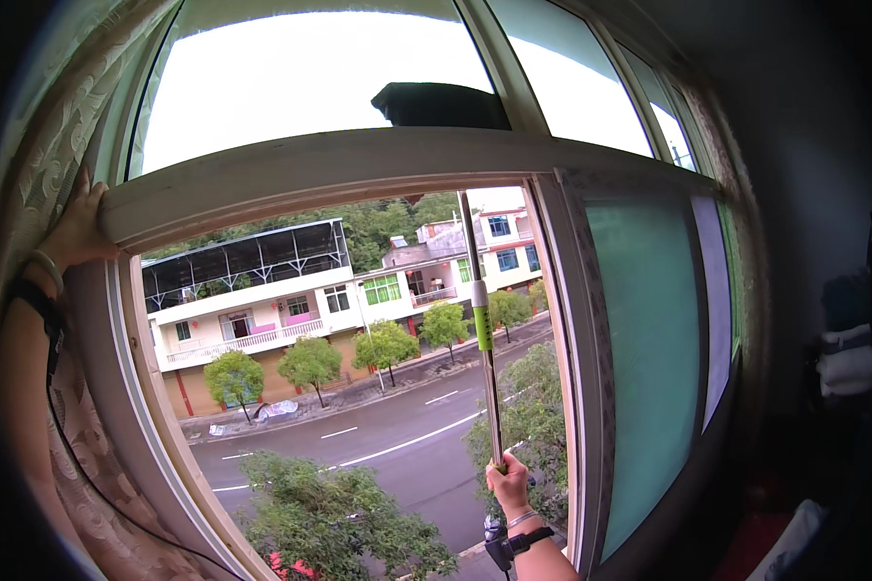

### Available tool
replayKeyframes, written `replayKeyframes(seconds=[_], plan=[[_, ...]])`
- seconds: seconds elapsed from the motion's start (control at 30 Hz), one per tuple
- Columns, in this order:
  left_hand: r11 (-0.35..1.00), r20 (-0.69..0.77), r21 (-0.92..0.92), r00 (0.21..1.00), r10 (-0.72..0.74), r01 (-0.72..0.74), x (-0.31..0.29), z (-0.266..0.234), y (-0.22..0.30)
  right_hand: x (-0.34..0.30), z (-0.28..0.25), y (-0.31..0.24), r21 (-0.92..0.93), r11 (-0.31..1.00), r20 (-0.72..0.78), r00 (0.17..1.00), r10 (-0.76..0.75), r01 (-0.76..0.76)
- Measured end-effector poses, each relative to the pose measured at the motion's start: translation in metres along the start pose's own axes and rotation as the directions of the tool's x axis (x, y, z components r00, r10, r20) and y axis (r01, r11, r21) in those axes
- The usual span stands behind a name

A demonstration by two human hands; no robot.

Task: The person wraps a cloth around a squeegee and uses the tool to wipe the upper and lower panes of a window.

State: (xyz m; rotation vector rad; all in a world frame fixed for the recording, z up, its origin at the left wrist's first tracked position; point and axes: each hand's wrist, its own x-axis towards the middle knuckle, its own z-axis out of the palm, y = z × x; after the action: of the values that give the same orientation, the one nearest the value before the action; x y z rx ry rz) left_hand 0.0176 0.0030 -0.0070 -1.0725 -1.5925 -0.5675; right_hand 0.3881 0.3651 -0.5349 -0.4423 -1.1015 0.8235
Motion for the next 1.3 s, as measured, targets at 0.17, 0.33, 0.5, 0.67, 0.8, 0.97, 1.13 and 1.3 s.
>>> replayKeyframes(seconds=[0.17, 0.33, 0.5, 0.67, 0.8, 0.97, 1.13, 1.3], plan=[[0.999, 0.009, 0.023, 0.999, 0.041, -0.041, 0.002, -0.002, 0.004, 0.042, 0.045, 0.005, 0.294, 0.956, 0.029, 0.999, -0.020, 0.010], [0.999, 0.025, 0.040, 1.000, -0.013, 0.012, -0.008, -0.009, 0.001, 0.110, 0.084, -0.040, 0.239, 0.968, 0.086, 0.995, 0.055, -0.074], [0.999, 0.013, -0.010, 0.999, 0.050, -0.050, 0.001, -0.002, 0.003, 0.161, 0.094, -0.094, 0.072, 0.997, -0.103, 0.994, -0.020, 0.028], [0.999, 0.002, -0.041, 1.000, 0.026, -0.026, 0.001, 0.004, -0.004, 0.122, 0.085, -0.047, -0.137, 0.986, -0.223, 0.966, -0.128, 0.099], [0.999, -0.017, -0.020, 0.999, 0.042, -0.042, -0.002, 0.000, -0.008, 0.039, 0.039, -0.005, -0.382, 0.915, -0.230, 0.946, -0.227, 0.127], [0.996, 0.037, 0.087, 0.999, -0.025, 0.021, 0.001, -0.005, 0.005, 0.015, 0.026, -0.032, -0.493, 0.854, -0.177, 0.941, -0.288, 0.168], [0.999, 0.065, 0.006, 0.996, 0.054, -0.054, 0.000, -0.004, -0.001, 0.021, 0.042, -0.040, -0.503, 0.841, -0.119, 0.948, -0.294, 0.197], [1.000, 0.092, 0.017, 0.996, 0.021, -0.023, 0.003, -0.005, 0.001, 0.020, 0.084, -0.045, -0.509, 0.774, 0.096, 0.919, -0.383, 0.376]])
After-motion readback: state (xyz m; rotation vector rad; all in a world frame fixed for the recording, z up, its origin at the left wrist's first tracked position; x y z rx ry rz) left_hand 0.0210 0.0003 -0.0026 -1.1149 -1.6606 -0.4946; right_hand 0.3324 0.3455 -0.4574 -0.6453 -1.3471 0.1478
